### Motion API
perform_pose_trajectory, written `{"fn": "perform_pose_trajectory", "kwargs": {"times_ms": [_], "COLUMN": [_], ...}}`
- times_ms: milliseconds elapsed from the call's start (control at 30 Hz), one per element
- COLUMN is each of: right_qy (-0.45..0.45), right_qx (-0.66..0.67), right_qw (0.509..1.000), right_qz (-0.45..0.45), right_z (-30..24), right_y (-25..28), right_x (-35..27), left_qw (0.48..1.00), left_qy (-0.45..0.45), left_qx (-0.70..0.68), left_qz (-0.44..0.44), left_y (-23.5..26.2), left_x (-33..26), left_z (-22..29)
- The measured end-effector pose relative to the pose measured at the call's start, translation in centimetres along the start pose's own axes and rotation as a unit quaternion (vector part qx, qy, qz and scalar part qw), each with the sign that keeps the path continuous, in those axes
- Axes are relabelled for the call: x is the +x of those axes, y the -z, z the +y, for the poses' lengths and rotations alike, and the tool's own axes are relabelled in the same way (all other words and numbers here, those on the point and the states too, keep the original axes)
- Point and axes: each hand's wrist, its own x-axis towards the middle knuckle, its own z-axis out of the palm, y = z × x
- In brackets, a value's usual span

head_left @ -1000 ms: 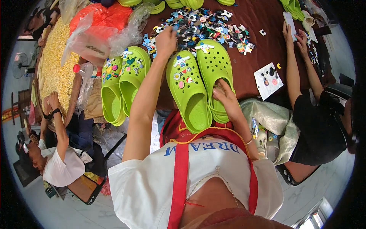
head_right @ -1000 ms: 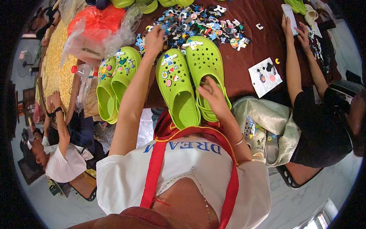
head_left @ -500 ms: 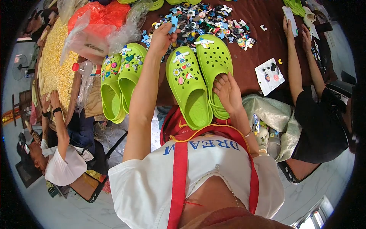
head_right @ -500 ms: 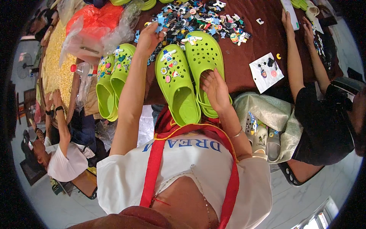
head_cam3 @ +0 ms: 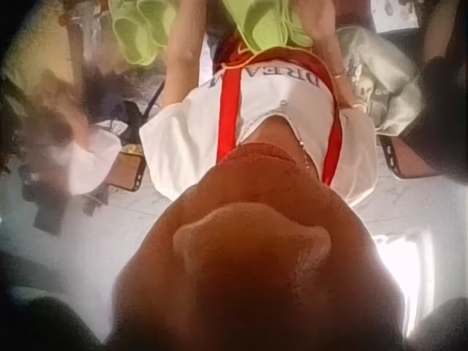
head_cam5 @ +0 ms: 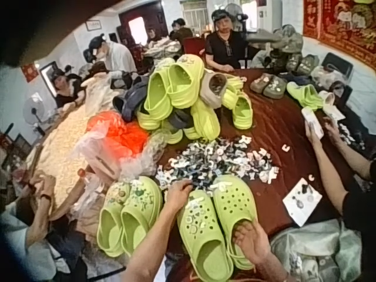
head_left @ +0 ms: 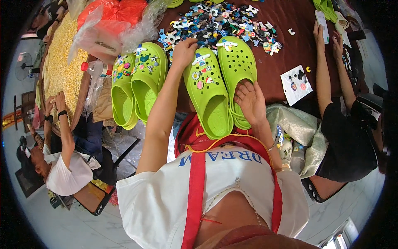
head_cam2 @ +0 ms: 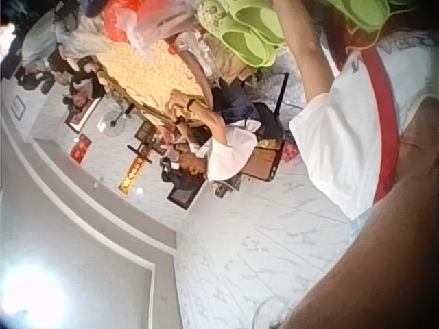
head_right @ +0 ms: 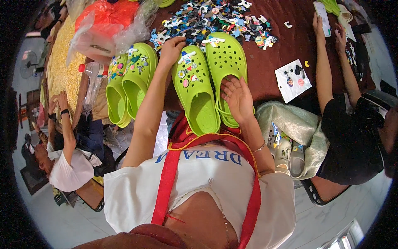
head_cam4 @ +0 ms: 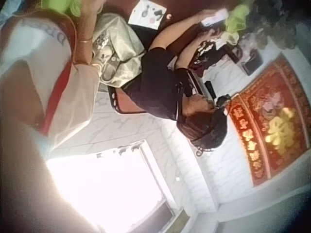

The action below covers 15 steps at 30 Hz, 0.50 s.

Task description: Attaching decorative charms to the holes of rubber clogs.

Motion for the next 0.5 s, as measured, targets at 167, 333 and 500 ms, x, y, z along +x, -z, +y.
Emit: {"fn": "perform_pose_trajectory", "kwargs": {"times_ms": [167, 333, 500], "right_qy": [-0.005, 0.01, 0.089], "right_qx": [0.007, -0.034, -0.124], "right_qw": [1.0, 0.998, 0.985], "right_qz": [-0.001, 0.045, 0.079], "right_z": [0.1, -0.2, -0.9], "right_y": [0.6, -1.1, -0.7], "right_x": [0.0, -0.4, 0.4], "left_qw": [0.99, 0.977, 0.99], "left_qy": [0.067, 0.128, 0.014], "left_qx": [-0.121, -0.155, -0.137], "left_qz": [-0.015, 0.074, -0.006], "left_y": [1.2, 0.7, -0.6], "left_x": [-2.3, -7.3, -5.0], "left_z": [2.7, 2.8, 5.2]}}
